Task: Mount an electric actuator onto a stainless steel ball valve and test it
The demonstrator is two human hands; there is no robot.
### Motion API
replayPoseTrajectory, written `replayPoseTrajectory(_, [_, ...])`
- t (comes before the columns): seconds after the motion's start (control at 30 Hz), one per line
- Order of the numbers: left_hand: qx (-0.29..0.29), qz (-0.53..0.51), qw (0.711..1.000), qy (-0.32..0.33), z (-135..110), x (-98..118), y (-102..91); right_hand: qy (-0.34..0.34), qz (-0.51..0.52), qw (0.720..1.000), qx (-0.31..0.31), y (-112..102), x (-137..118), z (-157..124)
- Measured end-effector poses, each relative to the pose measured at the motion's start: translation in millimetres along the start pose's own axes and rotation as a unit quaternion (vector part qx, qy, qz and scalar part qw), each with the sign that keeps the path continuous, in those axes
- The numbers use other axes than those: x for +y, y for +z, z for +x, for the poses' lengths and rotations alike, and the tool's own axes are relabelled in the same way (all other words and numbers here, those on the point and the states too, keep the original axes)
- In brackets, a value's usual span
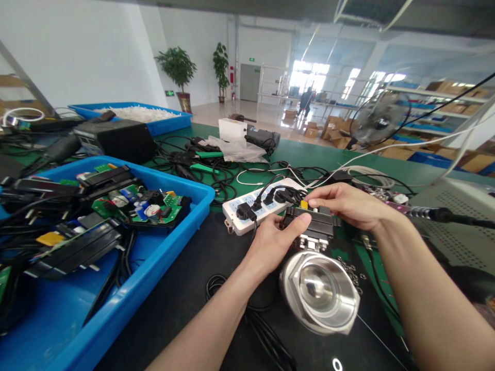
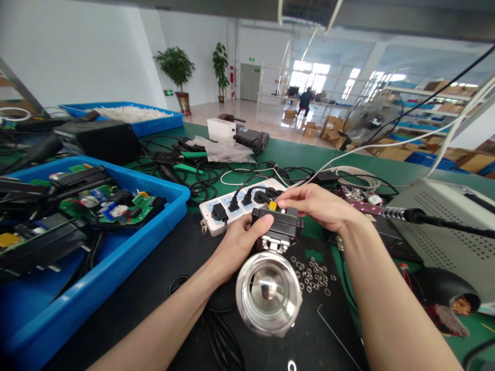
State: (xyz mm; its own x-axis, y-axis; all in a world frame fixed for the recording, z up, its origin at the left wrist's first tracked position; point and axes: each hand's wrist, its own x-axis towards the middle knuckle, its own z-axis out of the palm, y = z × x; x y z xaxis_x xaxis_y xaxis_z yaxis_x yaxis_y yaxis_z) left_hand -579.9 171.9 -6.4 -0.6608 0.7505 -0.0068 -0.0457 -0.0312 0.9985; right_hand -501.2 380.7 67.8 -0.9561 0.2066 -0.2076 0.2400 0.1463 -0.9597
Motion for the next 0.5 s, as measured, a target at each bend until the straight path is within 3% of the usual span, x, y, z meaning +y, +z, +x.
replayPoseTrajectory(0.27, [-0.022,-0.014,1.0,-0.011,2,2,-0.3,0.001,0.021,1.0,0.004,0,6,4])
replayPoseTrajectory(0.5, [-0.118,-0.121,0.986,-0.013,-1,7,-2.3,-0.05,-0.058,0.997,0.001,-6,-7,-7])
